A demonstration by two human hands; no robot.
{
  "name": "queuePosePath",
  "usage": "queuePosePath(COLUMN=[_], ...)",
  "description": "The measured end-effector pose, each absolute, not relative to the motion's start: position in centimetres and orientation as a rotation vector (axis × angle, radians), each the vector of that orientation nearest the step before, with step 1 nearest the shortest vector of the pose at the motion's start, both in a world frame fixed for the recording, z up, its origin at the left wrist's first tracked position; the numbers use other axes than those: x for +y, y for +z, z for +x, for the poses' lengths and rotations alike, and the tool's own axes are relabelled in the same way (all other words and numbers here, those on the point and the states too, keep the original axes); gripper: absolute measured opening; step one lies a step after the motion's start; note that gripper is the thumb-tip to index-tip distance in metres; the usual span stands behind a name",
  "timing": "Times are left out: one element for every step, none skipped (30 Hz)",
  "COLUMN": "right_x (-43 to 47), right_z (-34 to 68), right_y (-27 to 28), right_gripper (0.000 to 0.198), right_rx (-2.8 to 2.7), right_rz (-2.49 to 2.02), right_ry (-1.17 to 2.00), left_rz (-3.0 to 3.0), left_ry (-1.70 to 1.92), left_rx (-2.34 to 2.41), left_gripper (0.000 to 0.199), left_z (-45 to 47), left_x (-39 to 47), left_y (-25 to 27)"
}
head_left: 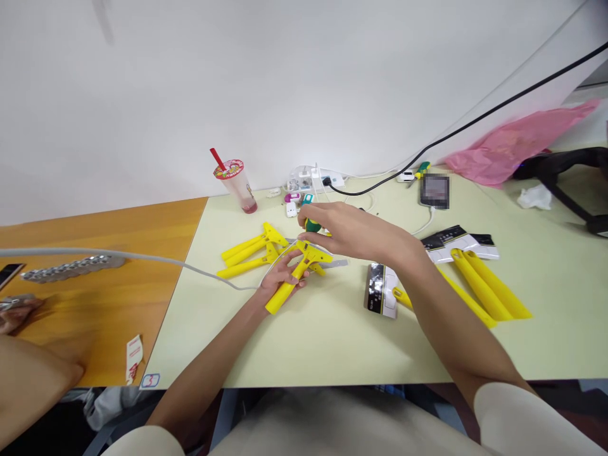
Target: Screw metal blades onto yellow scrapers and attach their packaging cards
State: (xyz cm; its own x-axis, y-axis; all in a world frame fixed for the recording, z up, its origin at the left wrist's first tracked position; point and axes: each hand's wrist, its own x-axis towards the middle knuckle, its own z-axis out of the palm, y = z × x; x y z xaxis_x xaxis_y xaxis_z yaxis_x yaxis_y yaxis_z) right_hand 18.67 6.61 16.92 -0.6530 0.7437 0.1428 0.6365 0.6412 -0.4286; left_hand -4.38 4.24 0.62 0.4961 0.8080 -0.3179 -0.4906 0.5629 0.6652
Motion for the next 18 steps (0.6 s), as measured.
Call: queuePosePath(right_x=[6.6,6.6,6.7,6.7,6.7,6.7,6.7,6.6,6.6,6.6,6.5,6.5,6.5,6.5,6.4,6.4,6.3,6.2], right_z=[18.7,18.7,18.7,18.7,18.7,18.6,18.6,18.6,18.6,18.6,18.6,18.6,18.7,18.6,18.6,18.5,18.3,18.2], right_y=[16.8,16.6,16.5,16.3,16.2,16.1,16.0,16.0,16.1,16.1,16.2,16.3,16.4,16.5,16.6,16.6,16.7,16.7], right_gripper=[0.016,0.015,0.015,0.016,0.018,0.021,0.023,0.023,0.023,0.022,0.021,0.020,0.020,0.018,0.016,0.014,0.011,0.010], right_rx=[-2.555,-2.555,-2.556,-2.559,-2.563,-2.567,-2.569,-2.570,-2.569,-2.566,-2.562,-2.555,-2.547,-2.538,-2.526,-2.511,-2.493,-2.474], right_rz=[-1.100,-1.088,-1.075,-1.062,-1.052,-1.043,-1.033,-1.019,-1.003,-0.983,-0.960,-0.931,-0.903,-0.887,-0.888,-0.904,-0.927,-0.956], right_ry=[0.500,0.508,0.518,0.528,0.538,0.548,0.553,0.553,0.549,0.535,0.515,0.489,0.465,0.449,0.439,0.436,0.442,0.453], left_rz=[0.535,0.530,0.526,0.523,0.521,0.522,0.524,0.526,0.531,0.535,0.535,0.534,0.527,0.519,0.516,0.519,0.528,0.540], left_ry=[0.835,0.839,0.844,0.849,0.857,0.863,0.866,0.871,0.871,0.875,0.887,0.896,0.901,0.914,0.917,0.914,0.908,0.896], left_rx=[0.669,0.673,0.677,0.682,0.688,0.695,0.703,0.710,0.717,0.723,0.726,0.729,0.733,0.732,0.733,0.731,0.728,0.725], left_gripper=[0.076,0.076,0.075,0.074,0.073,0.073,0.073,0.073,0.073,0.073,0.074,0.075,0.076,0.076,0.077,0.079,0.080,0.081], left_z=[-4.4,-4.4,-4.4,-4.4,-4.4,-4.4,-4.4,-4.4,-4.4,-4.4,-4.4,-4.3,-4.3,-4.2,-4.2,-4.1,-4.1,-4.1], left_x=[4.2,4.2,4.2,4.2,4.2,4.3,4.3,4.3,4.3,4.3,4.3,4.3,4.2,4.2,4.1,4.0,3.8,3.7], left_y=[0.7,0.8,0.9,0.9,0.8,0.8,0.7,0.7,0.7,0.8,0.9,1.0,1.1,1.3,1.4,1.6,1.7,1.8])
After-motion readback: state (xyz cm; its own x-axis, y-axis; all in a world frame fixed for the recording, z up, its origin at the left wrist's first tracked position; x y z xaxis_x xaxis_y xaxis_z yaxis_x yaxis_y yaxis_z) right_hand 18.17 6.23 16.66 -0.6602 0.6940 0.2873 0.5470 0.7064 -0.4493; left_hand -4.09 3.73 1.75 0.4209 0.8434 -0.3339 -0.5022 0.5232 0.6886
